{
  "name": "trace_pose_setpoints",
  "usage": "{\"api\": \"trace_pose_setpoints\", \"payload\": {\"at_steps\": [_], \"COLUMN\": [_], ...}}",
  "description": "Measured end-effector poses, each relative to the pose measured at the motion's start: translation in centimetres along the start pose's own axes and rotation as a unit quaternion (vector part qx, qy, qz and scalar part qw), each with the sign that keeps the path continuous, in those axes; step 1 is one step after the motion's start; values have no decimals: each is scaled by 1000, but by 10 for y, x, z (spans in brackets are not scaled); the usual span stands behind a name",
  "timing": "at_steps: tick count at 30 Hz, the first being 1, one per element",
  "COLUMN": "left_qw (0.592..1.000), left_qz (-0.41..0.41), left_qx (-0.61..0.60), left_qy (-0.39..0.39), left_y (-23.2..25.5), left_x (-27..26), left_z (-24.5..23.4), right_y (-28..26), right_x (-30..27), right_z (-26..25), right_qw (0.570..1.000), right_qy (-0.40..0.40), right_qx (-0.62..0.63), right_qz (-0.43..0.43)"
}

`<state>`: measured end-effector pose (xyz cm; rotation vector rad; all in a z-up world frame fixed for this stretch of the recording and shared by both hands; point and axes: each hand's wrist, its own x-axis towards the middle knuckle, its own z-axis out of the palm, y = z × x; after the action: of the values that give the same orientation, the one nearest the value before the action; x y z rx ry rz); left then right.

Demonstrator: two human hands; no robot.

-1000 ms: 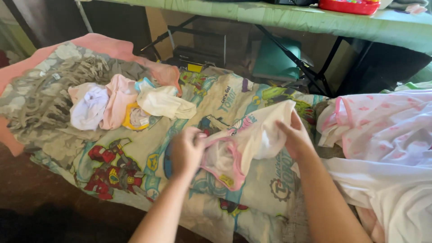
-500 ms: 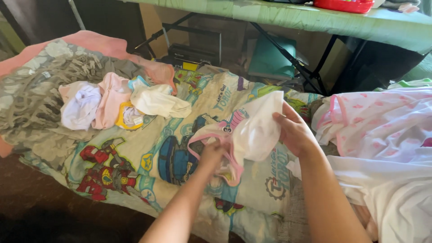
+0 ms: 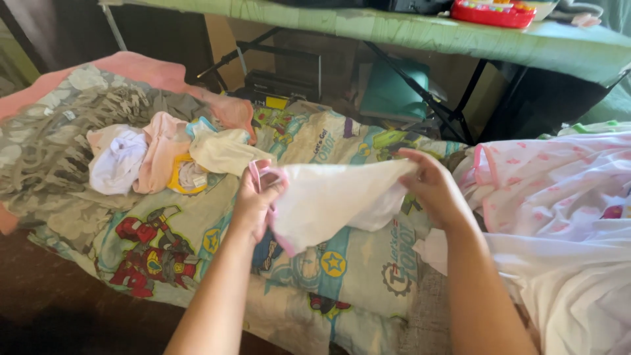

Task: The person folds several small pieces of clothing on a bed and places them into an open suitcase. They also handle a multi-clip hanger with small garments, removing items from the hanger before folding them.

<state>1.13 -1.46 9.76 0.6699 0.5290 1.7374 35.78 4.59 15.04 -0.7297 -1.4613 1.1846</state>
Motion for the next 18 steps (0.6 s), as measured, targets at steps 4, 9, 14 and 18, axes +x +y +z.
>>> {"api": "trace_pose_setpoints", "payload": {"at_steps": [4,9,14,18], "left_qw": [911,663,528,600], "left_qz": [63,-8,-57,157], "left_qx": [406,729,817,763], "left_qy": [-28,-171,-223,-184], "left_y": [15,44,106,128], "left_x": [5,37,26,22], "left_z": [8,14,60,62], "right_y": [3,0,-19,-54], "right_x": [4,12,21,19], "right_z": [7,2,-15,-6], "right_qw": [923,820,954,975], "right_qy": [71,177,168,145], "right_qx": [-359,-488,-222,-150], "right_qz": [-114,-241,-111,-76]}}
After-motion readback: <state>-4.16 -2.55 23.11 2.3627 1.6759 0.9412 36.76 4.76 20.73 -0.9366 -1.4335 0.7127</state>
